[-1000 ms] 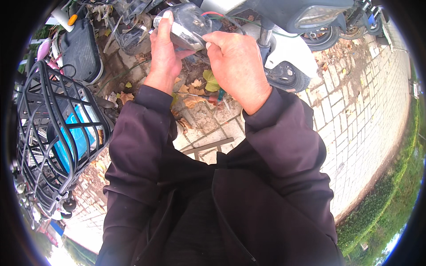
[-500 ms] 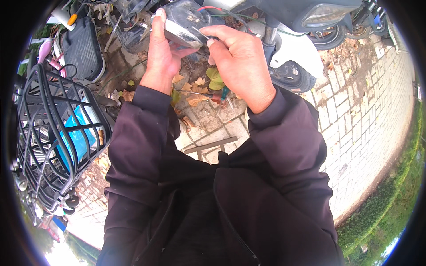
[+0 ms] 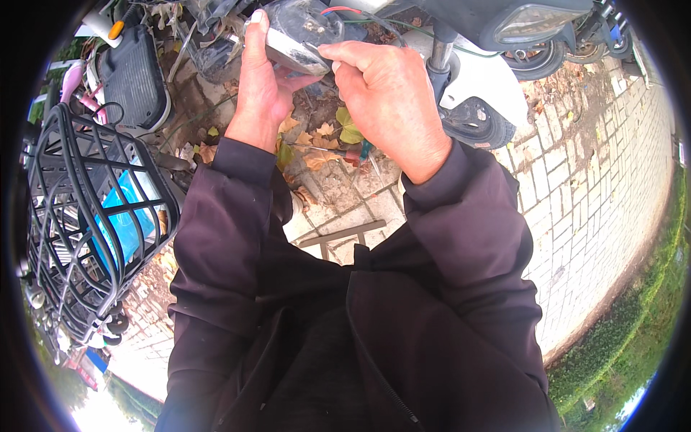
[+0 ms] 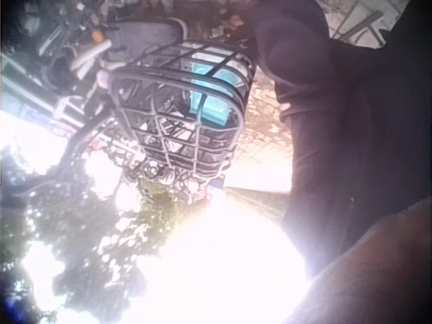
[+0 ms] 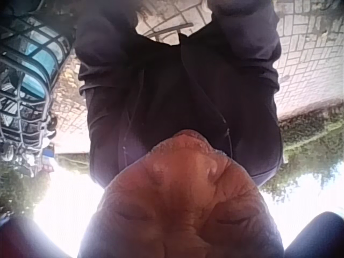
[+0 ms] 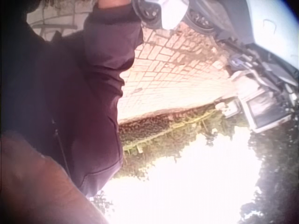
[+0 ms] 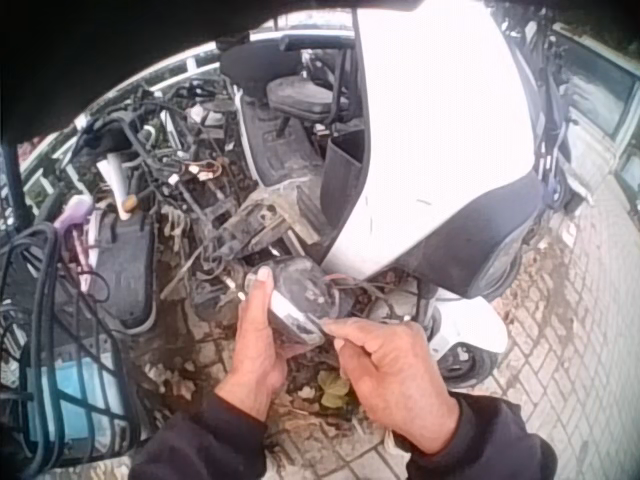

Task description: The person works on a motorcycle's headlight wiring, stripping and twisting wires, then connecting a white plastic connector. They remove the headlight assembly, inspect it, and reattach the wiring.

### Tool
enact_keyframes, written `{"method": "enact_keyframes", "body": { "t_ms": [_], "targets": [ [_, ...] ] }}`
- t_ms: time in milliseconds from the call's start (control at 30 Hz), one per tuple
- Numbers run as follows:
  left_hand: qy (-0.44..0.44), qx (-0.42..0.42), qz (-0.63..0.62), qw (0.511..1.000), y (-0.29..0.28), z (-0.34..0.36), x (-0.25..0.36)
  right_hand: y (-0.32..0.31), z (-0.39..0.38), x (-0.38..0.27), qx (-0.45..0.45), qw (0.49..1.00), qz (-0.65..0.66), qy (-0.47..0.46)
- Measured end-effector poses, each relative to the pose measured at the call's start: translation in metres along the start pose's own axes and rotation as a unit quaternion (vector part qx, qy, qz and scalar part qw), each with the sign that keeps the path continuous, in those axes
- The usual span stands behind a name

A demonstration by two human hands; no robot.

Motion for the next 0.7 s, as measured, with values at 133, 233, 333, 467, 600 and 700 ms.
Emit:
{"method": "enact_keyframes", "body": {
  "t_ms": [133,233,333,467,600,700],
  "targets": [
    [0.002,-0.002,0.005,1.0,0.002,-0.001,0.002,0.001,0.0,-0.002,0.01,1.0,0.016,-0.007],
    [0.015,0.012,0.017,1.0,0.002,-0.004,0.001,0.0,0.0,-0.003,0.017,0.999,0.029,0.015],
    [0.034,0.018,0.01,0.999,0.003,-0.006,0.002,0.0,0.002,-0.003,0.014,0.999,0.024,0.017],
    [0.031,0.035,0.009,0.999,0.004,-0.007,0.003,0.0,0.002,-0.005,0.028,0.999,0.013,-0.029],
    [0.006,-0.01,-0.022,1.0,-0.002,-0.008,-0.001,-0.002,-0.001,-0.006,0.012,0.999,-0.023,-0.02],
    [0.057,0.006,0.075,0.996,-0.007,-0.001,-0.01,-0.001,0.0,-0.014,0.053,0.993,-0.064,-0.084]
  ]
}}
Point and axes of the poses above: each hand's wrist, its own z-axis towards the middle knuckle, its own y-axis out of the palm, x = y × z, the point moved 3 cm from there along z, towards the middle knuckle, and after that the axes turned 14 degrees about x, right-handed, at the moved point
